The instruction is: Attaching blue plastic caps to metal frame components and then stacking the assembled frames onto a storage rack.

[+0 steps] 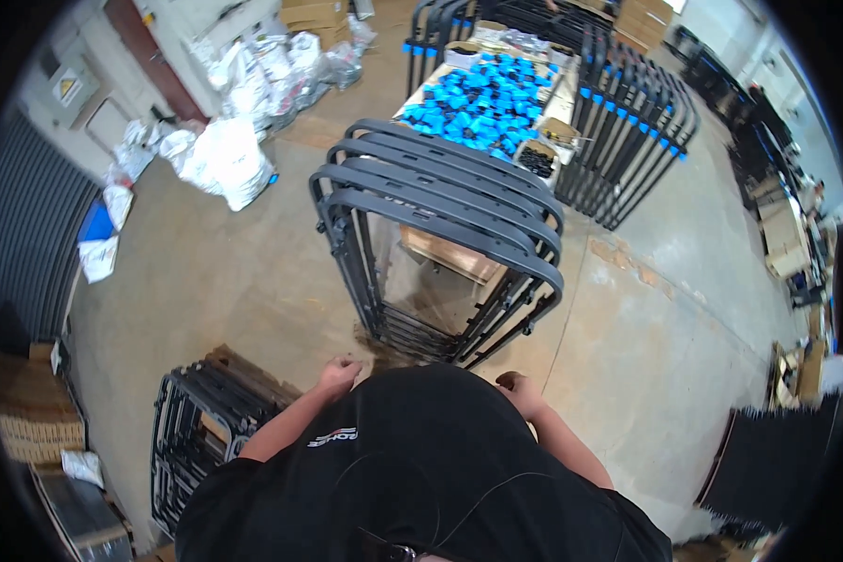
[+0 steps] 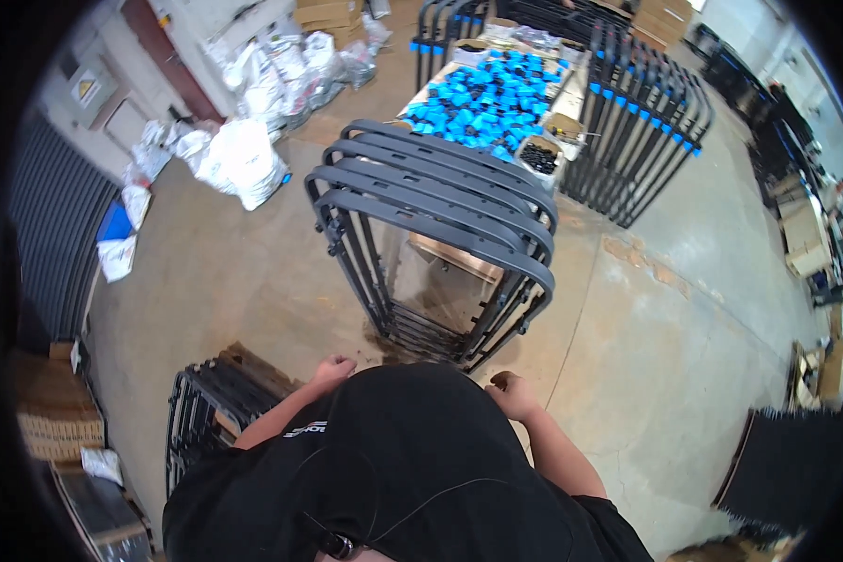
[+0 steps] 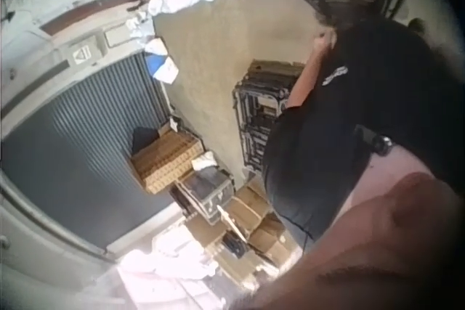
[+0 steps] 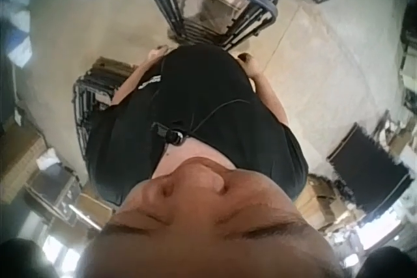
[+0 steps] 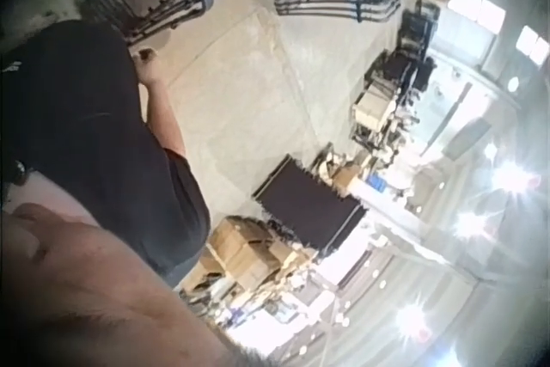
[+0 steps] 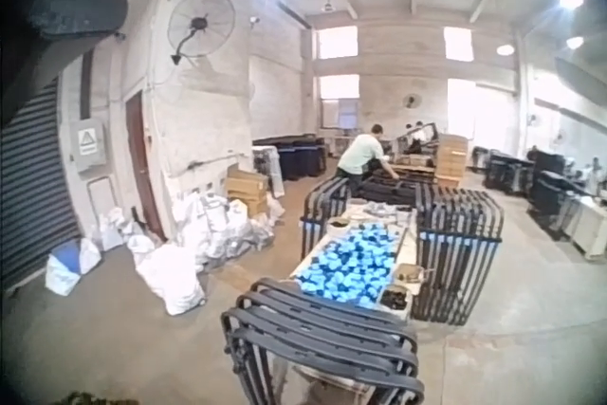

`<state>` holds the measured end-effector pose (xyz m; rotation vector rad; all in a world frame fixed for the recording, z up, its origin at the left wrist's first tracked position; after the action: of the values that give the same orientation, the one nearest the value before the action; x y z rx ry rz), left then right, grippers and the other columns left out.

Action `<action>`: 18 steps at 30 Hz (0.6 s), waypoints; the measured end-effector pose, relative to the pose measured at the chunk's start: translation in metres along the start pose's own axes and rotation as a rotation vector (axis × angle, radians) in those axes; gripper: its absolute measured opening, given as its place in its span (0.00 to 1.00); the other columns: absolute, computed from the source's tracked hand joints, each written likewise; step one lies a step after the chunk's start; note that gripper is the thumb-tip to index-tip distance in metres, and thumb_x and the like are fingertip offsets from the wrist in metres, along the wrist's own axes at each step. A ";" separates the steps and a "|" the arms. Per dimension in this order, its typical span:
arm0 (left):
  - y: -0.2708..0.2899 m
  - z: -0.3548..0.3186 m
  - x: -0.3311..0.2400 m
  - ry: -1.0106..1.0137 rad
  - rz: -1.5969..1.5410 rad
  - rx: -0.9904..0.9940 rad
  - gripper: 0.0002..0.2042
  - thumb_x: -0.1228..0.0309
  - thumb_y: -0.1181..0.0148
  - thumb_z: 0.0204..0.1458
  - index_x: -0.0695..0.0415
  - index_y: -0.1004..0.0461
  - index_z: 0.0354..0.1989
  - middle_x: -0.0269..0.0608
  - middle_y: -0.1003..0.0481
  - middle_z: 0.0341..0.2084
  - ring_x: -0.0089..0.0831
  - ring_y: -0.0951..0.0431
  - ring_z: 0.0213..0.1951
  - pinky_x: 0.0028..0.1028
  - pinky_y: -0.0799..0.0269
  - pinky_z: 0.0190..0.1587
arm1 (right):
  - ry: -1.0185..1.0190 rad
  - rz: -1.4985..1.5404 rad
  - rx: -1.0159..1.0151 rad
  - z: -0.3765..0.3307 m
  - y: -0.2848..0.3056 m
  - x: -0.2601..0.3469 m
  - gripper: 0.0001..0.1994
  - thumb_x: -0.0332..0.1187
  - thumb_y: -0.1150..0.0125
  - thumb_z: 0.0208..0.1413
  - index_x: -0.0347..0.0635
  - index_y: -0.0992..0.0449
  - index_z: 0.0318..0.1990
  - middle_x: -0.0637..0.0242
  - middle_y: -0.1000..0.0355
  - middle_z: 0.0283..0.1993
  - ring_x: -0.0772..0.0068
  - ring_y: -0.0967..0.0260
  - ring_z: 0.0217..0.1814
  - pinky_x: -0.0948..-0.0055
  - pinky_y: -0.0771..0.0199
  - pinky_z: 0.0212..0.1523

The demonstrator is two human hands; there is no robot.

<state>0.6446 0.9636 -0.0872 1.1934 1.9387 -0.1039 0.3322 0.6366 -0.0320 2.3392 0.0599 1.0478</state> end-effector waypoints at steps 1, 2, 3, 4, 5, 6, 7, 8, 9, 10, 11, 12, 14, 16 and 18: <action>-0.001 -0.009 0.016 -0.029 -0.004 -0.075 0.14 0.63 0.38 0.50 0.63 0.21 0.34 0.39 0.24 0.22 0.25 0.25 0.21 0.29 0.30 0.24 | -0.003 -0.022 0.036 0.007 -0.002 -0.007 0.24 0.44 0.37 0.54 0.31 0.22 0.50 0.51 0.20 0.44 0.57 0.21 0.46 0.62 0.23 0.49; 0.000 -0.021 0.039 0.000 -0.026 -0.118 0.14 0.63 0.38 0.50 0.63 0.21 0.34 0.39 0.24 0.22 0.25 0.25 0.21 0.29 0.30 0.24 | 0.025 -0.039 0.082 0.015 -0.008 -0.015 0.24 0.44 0.37 0.54 0.31 0.22 0.50 0.51 0.20 0.44 0.57 0.21 0.46 0.62 0.23 0.49; 0.000 -0.034 0.064 0.083 -0.017 -0.210 0.14 0.62 0.38 0.50 0.62 0.21 0.35 0.39 0.23 0.22 0.27 0.25 0.21 0.30 0.29 0.24 | -0.074 0.097 0.111 0.024 -0.012 -0.028 0.24 0.45 0.37 0.54 0.31 0.22 0.50 0.53 0.20 0.45 0.59 0.21 0.47 0.62 0.23 0.49; 0.001 -0.049 0.095 0.175 -0.013 -0.305 0.13 0.62 0.38 0.49 0.61 0.20 0.35 0.40 0.22 0.22 0.28 0.24 0.21 0.31 0.28 0.25 | -0.179 0.223 0.150 0.030 -0.018 -0.043 0.25 0.45 0.38 0.55 0.31 0.22 0.50 0.55 0.20 0.45 0.61 0.21 0.47 0.62 0.23 0.49; 0.005 -0.066 0.130 0.283 0.053 -0.391 0.15 0.61 0.39 0.49 0.60 0.19 0.38 0.44 0.20 0.26 0.33 0.20 0.26 0.34 0.24 0.30 | -0.190 0.086 0.196 0.037 -0.021 -0.053 0.24 0.45 0.39 0.56 0.32 0.22 0.50 0.56 0.20 0.45 0.63 0.22 0.46 0.63 0.23 0.47; 0.010 -0.087 0.154 0.327 0.013 -0.449 0.15 0.61 0.39 0.49 0.60 0.19 0.38 0.44 0.20 0.26 0.33 0.20 0.26 0.34 0.24 0.30 | -0.188 -0.052 0.230 0.047 -0.020 -0.068 0.23 0.45 0.40 0.57 0.33 0.21 0.50 0.58 0.20 0.45 0.64 0.22 0.45 0.63 0.23 0.45; 0.011 -0.110 0.178 0.542 -0.084 -0.439 0.17 0.60 0.40 0.50 0.61 0.19 0.39 0.47 0.19 0.29 0.37 0.19 0.29 0.35 0.23 0.33 | -0.171 -0.116 0.262 0.062 -0.026 -0.102 0.21 0.44 0.41 0.57 0.34 0.21 0.49 0.58 0.20 0.45 0.63 0.21 0.44 0.63 0.22 0.42; 0.004 -0.139 0.202 0.756 -0.206 -0.405 0.18 0.59 0.41 0.50 0.62 0.19 0.40 0.50 0.19 0.32 0.40 0.18 0.32 0.36 0.22 0.36 | -0.160 -0.197 0.289 0.084 -0.033 -0.157 0.19 0.42 0.42 0.58 0.36 0.20 0.48 0.58 0.19 0.44 0.62 0.20 0.43 0.62 0.21 0.40; -0.032 -0.163 0.281 0.821 -0.266 -0.506 0.20 0.59 0.43 0.51 0.65 0.20 0.41 0.54 0.19 0.36 0.44 0.18 0.35 0.38 0.23 0.39 | -0.150 -0.359 0.368 0.144 0.016 -0.265 0.19 0.42 0.42 0.58 0.36 0.20 0.48 0.58 0.19 0.44 0.62 0.20 0.43 0.62 0.21 0.40; -0.067 -0.150 0.327 0.798 -0.362 -0.460 0.20 0.59 0.43 0.51 0.65 0.20 0.41 0.54 0.19 0.36 0.44 0.18 0.35 0.38 0.23 0.39 | 0.317 -0.920 0.450 0.152 0.014 -0.335 0.16 0.39 0.43 0.58 0.42 0.20 0.49 0.57 0.19 0.45 0.59 0.19 0.45 0.59 0.21 0.38; -0.044 -0.214 0.348 0.918 -0.291 -0.607 0.20 0.59 0.44 0.52 0.66 0.21 0.40 0.54 0.19 0.36 0.45 0.18 0.37 0.40 0.23 0.39 | 0.445 -0.820 0.540 0.135 -0.062 -0.241 0.16 0.39 0.43 0.58 0.42 0.20 0.49 0.57 0.19 0.45 0.59 0.19 0.45 0.59 0.21 0.38; -0.059 -0.244 0.367 0.997 -0.311 -0.633 0.20 0.59 0.44 0.52 0.67 0.21 0.40 0.55 0.20 0.37 0.46 0.18 0.38 0.42 0.24 0.39 | 0.469 -0.867 0.598 0.131 -0.068 -0.206 0.16 0.39 0.43 0.58 0.43 0.20 0.49 0.57 0.19 0.45 0.58 0.19 0.45 0.58 0.21 0.38; -0.093 -0.292 0.360 1.071 -0.462 -0.631 0.22 0.57 0.46 0.54 0.69 0.22 0.38 0.53 0.19 0.32 0.45 0.18 0.33 0.42 0.24 0.36 | 0.482 -0.988 0.662 0.125 -0.074 -0.153 0.15 0.38 0.42 0.57 0.44 0.19 0.49 0.57 0.19 0.45 0.58 0.19 0.44 0.58 0.21 0.38; -0.133 -0.325 0.380 1.106 -0.501 -0.558 0.21 0.57 0.47 0.55 0.68 0.21 0.36 0.51 0.20 0.29 0.42 0.19 0.30 0.41 0.25 0.34 | 0.482 -1.117 0.718 0.124 -0.077 -0.108 0.15 0.38 0.42 0.57 0.44 0.19 0.48 0.57 0.19 0.44 0.57 0.19 0.44 0.58 0.20 0.38; -0.183 -0.341 0.416 1.087 -0.578 -0.568 0.21 0.56 0.46 0.55 0.67 0.20 0.36 0.51 0.19 0.29 0.41 0.18 0.30 0.40 0.25 0.34 | 0.474 -1.232 0.786 0.120 -0.095 -0.071 0.14 0.38 0.42 0.57 0.45 0.19 0.47 0.57 0.19 0.44 0.57 0.19 0.44 0.57 0.20 0.38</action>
<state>0.2141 1.3126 -0.2124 0.2275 2.8922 0.9069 0.3841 0.6397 -0.1921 1.8653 2.0713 0.8907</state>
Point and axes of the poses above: each hand's wrist, its own z-axis towards the middle knuckle, its own y-axis out of the back of the hand, x = y × z, the point moved 4 cm from there along z, towards the middle knuckle
